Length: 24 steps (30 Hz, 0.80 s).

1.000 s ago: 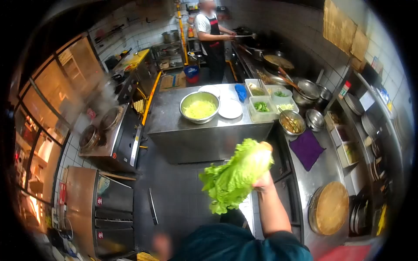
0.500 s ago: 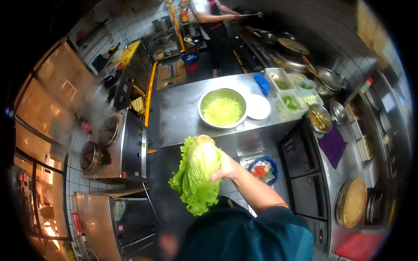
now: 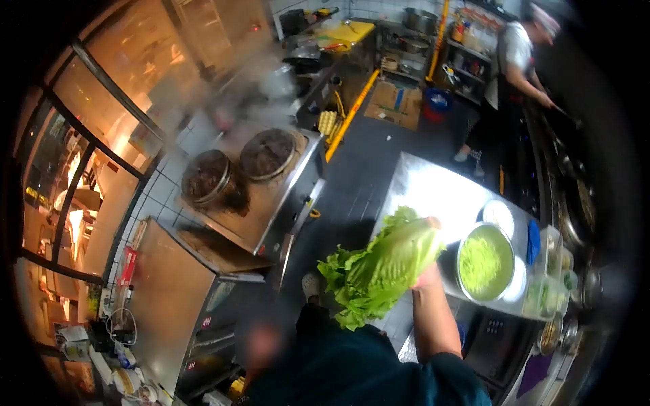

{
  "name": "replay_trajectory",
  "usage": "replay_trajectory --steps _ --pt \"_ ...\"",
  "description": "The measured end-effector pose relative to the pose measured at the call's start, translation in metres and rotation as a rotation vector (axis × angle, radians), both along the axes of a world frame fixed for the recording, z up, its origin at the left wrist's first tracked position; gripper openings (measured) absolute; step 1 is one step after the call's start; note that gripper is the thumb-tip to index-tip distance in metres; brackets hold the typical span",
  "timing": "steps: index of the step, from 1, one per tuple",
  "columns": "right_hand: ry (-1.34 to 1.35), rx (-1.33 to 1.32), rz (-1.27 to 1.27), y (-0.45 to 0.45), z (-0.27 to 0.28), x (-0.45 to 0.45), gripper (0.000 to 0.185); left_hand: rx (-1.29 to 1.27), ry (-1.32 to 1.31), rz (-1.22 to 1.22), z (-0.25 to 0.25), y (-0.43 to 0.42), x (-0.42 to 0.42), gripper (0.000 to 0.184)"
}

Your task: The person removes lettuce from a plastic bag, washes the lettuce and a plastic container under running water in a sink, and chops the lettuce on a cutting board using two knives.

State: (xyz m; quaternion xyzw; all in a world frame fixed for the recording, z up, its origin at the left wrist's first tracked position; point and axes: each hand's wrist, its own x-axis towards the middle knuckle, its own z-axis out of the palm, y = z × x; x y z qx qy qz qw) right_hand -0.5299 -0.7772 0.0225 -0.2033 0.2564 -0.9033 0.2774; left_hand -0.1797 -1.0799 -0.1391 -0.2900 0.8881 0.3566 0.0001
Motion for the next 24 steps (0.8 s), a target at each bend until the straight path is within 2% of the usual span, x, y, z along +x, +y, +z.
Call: replay_trajectory --steps 3,5,7,9,11,12,14,16,19,21,24 --pt "-0.049 -0.023 -0.073 -0.043 0.003 -0.037 0.053 0.082 -0.073 -0.042 0.066 -0.046 -0.083 0.016" --pt "0.184 0.118 -0.161 -0.06 -0.011 -0.065 0.071 0.192 -0.049 -0.085 0.094 -0.078 -0.13 0.014" --pt "0.126 0.096 -0.244 -0.077 -0.01 -0.08 0.083 0.323 0.02 -0.142 0.11 -0.112 -0.175 0.012" --pt "0.077 0.117 -0.311 -0.094 -0.002 -0.097 0.095 0.287 -0.111 -0.173 0.127 -0.136 -0.219 0.012" --pt "0.109 0.134 -0.343 -0.101 0.006 -0.111 0.099 0.311 -0.217 -0.193 0.142 -0.151 -0.265 0.012" --pt "0.103 0.146 -0.364 -0.104 0.005 -0.119 0.101 0.198 -0.167 -0.193 0.14 -0.154 -0.286 0.017" --pt "0.071 0.168 -0.409 -0.107 0.001 -0.138 0.104 0.225 -0.068 -0.212 0.109 -0.165 -0.32 0.02" --pt "0.062 0.181 -0.451 -0.108 -0.004 -0.17 0.105 0.199 0.01 -0.339 0.073 -0.176 -0.361 0.024" --pt "0.152 0.154 -0.489 -0.111 -0.009 -0.228 0.106 0.543 -0.055 -0.242 0.128 -0.164 -0.442 0.023" --pt "0.285 0.093 -0.467 -0.122 -0.002 -0.273 0.105 0.565 0.009 -0.258 0.126 -0.157 -0.493 0.019" --pt "0.172 0.146 -0.527 -0.088 -0.03 -0.344 0.103 0.561 -0.034 -0.326 0.127 -0.15 -0.585 0.016"
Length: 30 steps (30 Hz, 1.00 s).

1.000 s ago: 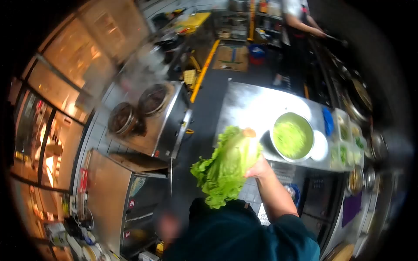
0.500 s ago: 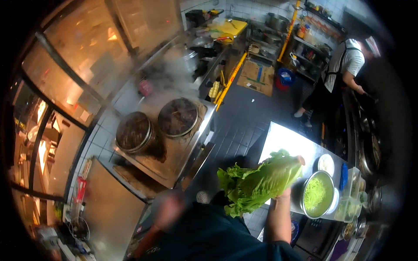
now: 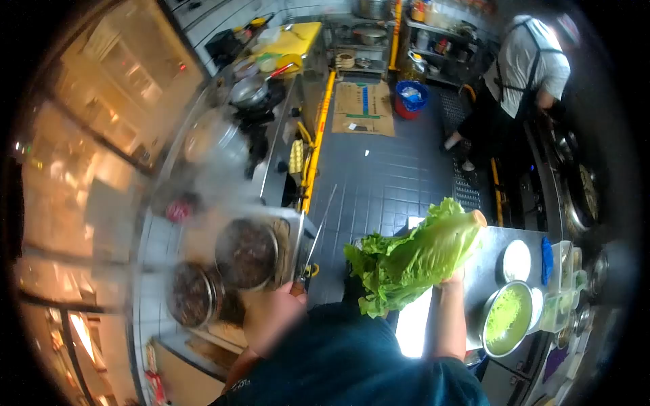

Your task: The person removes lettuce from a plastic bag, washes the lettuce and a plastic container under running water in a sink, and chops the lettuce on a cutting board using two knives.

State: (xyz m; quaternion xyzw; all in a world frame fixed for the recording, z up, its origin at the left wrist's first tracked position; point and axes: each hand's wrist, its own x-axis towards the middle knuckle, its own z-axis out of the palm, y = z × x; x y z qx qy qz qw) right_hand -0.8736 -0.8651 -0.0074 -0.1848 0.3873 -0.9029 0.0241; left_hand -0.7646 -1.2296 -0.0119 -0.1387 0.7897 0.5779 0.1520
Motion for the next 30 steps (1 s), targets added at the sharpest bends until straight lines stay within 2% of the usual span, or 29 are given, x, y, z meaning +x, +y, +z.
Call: replay_trajectory --steps 3,6,9,12,17,19,20,21,26,29,30 --pt "-0.039 0.008 -0.075 0.028 -0.008 -0.076 0.101 0.086 -0.092 0.04 -0.007 0.015 -0.095 0.014" --pt "-0.062 0.026 -0.143 0.054 -0.007 -0.146 0.099 0.168 -0.238 0.128 0.029 0.043 -0.194 0.011" --pt "-0.093 0.044 -0.191 0.07 -0.008 -0.204 0.097 0.4 -0.224 0.093 0.006 0.049 -0.276 0.009" --pt "-0.122 0.077 -0.212 0.087 -0.012 -0.26 0.095 0.414 -0.142 0.132 0.016 0.07 -0.358 0.009" --pt "-0.197 0.124 -0.288 0.099 -0.028 -0.345 0.092 0.354 0.091 0.233 -0.017 0.091 -0.498 0.011" --pt "-0.341 0.08 -0.373 0.096 -0.023 -0.384 0.086 0.357 0.119 0.303 -0.019 0.097 -0.563 0.013" --pt "-0.09 0.14 -0.331 0.101 -0.026 -0.412 0.087 0.36 0.145 0.317 -0.02 0.097 -0.597 0.013" --pt "0.016 0.237 -0.316 0.108 -0.031 -0.436 0.083 0.36 0.171 0.333 -0.022 0.096 -0.628 0.014" --pt "-0.068 0.128 -0.415 0.115 -0.029 -0.573 0.083 0.514 0.204 0.429 -0.036 0.084 -0.798 0.017" --pt "-0.091 0.106 -0.434 0.113 -0.018 -0.656 0.082 0.461 0.244 0.458 -0.029 0.078 -0.882 0.017" --pt "-0.093 0.108 -0.432 0.113 -0.014 -0.685 0.082 0.44 0.284 0.471 -0.022 0.076 -0.905 0.023"
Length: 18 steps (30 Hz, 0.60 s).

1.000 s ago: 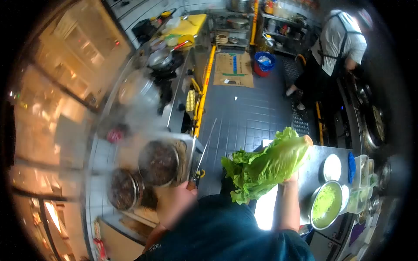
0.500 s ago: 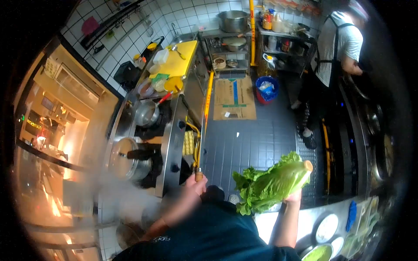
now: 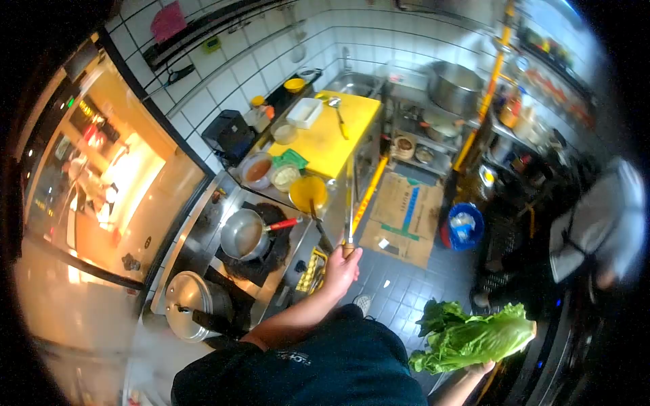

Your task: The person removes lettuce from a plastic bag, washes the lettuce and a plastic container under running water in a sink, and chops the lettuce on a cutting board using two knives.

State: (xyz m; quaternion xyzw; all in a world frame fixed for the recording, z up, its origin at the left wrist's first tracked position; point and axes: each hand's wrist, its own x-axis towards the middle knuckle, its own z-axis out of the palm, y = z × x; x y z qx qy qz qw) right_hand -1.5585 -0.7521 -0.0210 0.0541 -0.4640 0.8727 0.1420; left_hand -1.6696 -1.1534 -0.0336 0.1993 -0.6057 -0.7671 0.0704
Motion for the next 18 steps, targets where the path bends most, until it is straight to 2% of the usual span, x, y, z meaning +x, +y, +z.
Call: replay_trajectory --steps 1,3,4,5,9,10,12,15,17,18 --pt "-0.002 -0.002 0.012 -0.002 0.004 -0.029 0.082 -0.011 -0.026 0.002 -0.001 -0.004 -0.023 0.034" --pt "-0.005 -0.014 0.041 -0.009 0.01 -0.091 0.082 0.007 -0.063 0.006 -0.003 -0.017 -0.062 0.034" --pt "-0.004 -0.022 0.068 -0.015 0.01 -0.126 0.081 -0.027 -0.007 0.062 -0.005 -0.018 -0.078 0.02" --pt "-0.002 -0.031 0.101 -0.025 0.009 -0.162 0.081 0.012 -0.011 0.063 -0.027 -0.026 -0.095 0.014" --pt "0.013 -0.052 0.259 -0.072 0.016 -0.317 0.081 -0.356 0.144 0.348 -0.039 -0.042 -0.149 0.016" --pt "0.018 -0.059 0.297 -0.08 0.016 -0.352 0.081 -0.468 -0.021 0.398 -0.015 -0.047 -0.156 0.018" --pt "0.024 -0.06 0.373 -0.087 0.016 -0.417 0.08 -0.565 -0.071 0.467 -0.042 -0.058 -0.181 0.027" --pt "0.034 -0.072 0.502 -0.098 0.015 -0.512 0.08 -0.724 -0.151 0.649 -0.035 -0.062 -0.198 0.031" --pt "0.033 -0.077 0.577 -0.099 0.017 -0.57 0.08 -0.559 -0.305 0.632 -0.011 -0.06 -0.209 0.027" --pt "0.032 -0.08 0.608 -0.1 0.02 -0.598 0.08 -0.668 -0.334 0.704 -0.013 -0.056 -0.214 0.025"
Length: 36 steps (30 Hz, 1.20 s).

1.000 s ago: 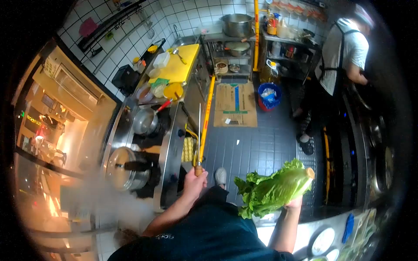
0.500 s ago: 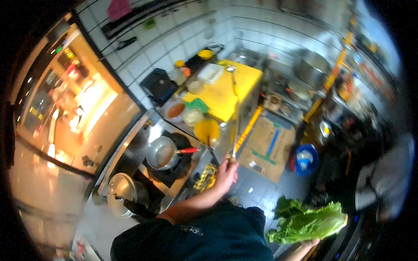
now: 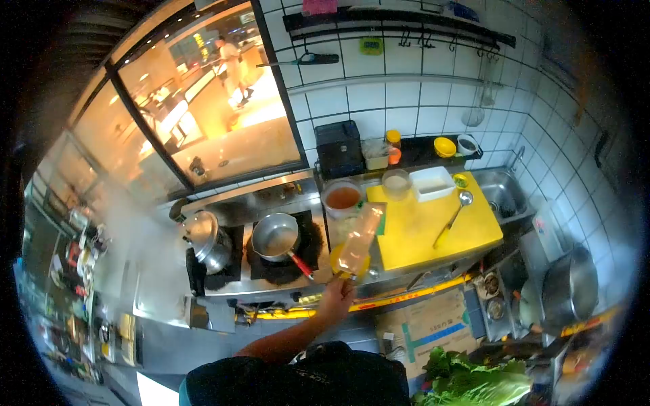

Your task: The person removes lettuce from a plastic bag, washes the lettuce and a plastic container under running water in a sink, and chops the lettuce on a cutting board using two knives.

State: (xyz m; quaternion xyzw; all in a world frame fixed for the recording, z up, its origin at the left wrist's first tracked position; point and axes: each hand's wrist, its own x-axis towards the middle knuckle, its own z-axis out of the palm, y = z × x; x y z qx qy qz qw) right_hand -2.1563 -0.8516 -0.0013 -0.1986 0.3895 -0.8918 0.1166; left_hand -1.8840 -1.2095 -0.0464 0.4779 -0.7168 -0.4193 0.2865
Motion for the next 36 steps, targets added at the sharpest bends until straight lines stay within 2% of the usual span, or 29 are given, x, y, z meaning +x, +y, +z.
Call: replay_trajectory --steps 2,4,6,7,9,11,13,17,18,21,24,29,33,36 --pt "-0.005 -0.011 0.072 -0.004 0.001 -0.052 0.079 -0.21 -0.094 0.13 -0.011 0.006 -0.016 0.023" --pt "-0.007 -0.019 0.13 -0.007 0.002 -0.094 0.079 -0.271 -0.076 0.227 -0.006 0.014 -0.033 0.022" --pt "-0.018 -0.025 0.179 -0.007 -0.002 -0.129 0.079 -0.315 -0.102 0.318 -0.008 0.023 -0.048 0.023" --pt "-0.027 -0.015 0.208 -0.007 -0.003 -0.143 0.079 -0.087 -0.09 0.316 -0.027 0.016 -0.051 0.024" --pt "-0.043 -0.006 0.255 -0.003 -0.006 -0.171 0.078 -0.202 -0.266 0.431 -0.032 0.017 -0.066 0.026" --pt "-0.047 -0.007 0.3 -0.005 -0.008 -0.197 0.078 -0.256 -0.281 0.453 -0.016 0.014 -0.082 0.029" --pt "-0.055 -0.013 0.341 -0.013 -0.01 -0.219 0.078 -0.364 -0.34 0.429 -0.041 -0.005 -0.087 0.032" --pt "-0.052 -0.044 0.438 -0.066 -0.01 -0.257 0.078 -0.268 -0.469 0.539 -0.049 -0.05 -0.114 0.027" --pt "-0.05 -0.047 0.462 -0.082 -0.009 -0.266 0.077 -0.383 -0.476 0.538 -0.054 -0.061 -0.118 0.025" --pt "-0.021 -0.052 0.521 -0.13 0.0 -0.295 0.077 -0.328 -0.486 0.615 -0.075 -0.104 -0.139 0.025" --pt "0.003 -0.042 0.565 -0.171 0.014 -0.323 0.077 -0.25 -0.522 0.671 -0.073 -0.129 -0.16 0.022" --pt "0.011 -0.027 0.654 -0.245 0.032 -0.357 0.076 -0.205 -0.678 0.717 -0.1 -0.15 -0.181 0.023" --pt "0.005 -0.039 0.762 -0.318 0.032 -0.374 0.076 -0.34 -0.741 0.841 -0.118 -0.154 -0.198 0.02" --pt "0.002 -0.068 0.874 -0.386 0.027 -0.378 0.076 -0.226 -0.816 0.805 -0.12 -0.153 -0.208 0.014"
